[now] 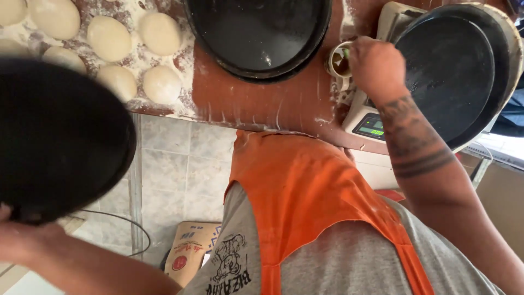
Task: A person uses a silicone brush to apply oil to the surface of several circular pizza trays on a bakery workbench.
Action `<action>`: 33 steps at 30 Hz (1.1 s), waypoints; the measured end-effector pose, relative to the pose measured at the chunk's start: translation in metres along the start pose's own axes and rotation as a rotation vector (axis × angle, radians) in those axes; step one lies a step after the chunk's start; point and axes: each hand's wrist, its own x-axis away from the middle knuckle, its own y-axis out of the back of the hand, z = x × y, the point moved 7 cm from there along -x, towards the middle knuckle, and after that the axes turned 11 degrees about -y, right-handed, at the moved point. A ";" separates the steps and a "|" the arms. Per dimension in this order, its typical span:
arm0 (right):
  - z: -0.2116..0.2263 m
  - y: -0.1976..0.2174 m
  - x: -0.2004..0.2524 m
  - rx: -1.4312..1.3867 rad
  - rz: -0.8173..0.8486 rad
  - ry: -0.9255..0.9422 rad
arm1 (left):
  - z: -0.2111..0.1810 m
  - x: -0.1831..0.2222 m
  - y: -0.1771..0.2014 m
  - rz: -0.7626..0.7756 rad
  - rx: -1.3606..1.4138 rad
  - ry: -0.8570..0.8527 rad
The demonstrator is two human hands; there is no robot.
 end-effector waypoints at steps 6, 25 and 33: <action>0.033 -0.039 0.001 0.319 0.348 -0.132 | -0.011 0.060 -0.128 0.176 0.598 0.105; -0.002 -0.074 0.079 -1.244 -0.316 -0.651 | 0.084 0.209 -0.304 0.589 0.374 0.255; -0.014 -0.139 0.083 -2.089 -0.017 -0.849 | 0.107 0.224 -0.305 0.607 0.398 0.346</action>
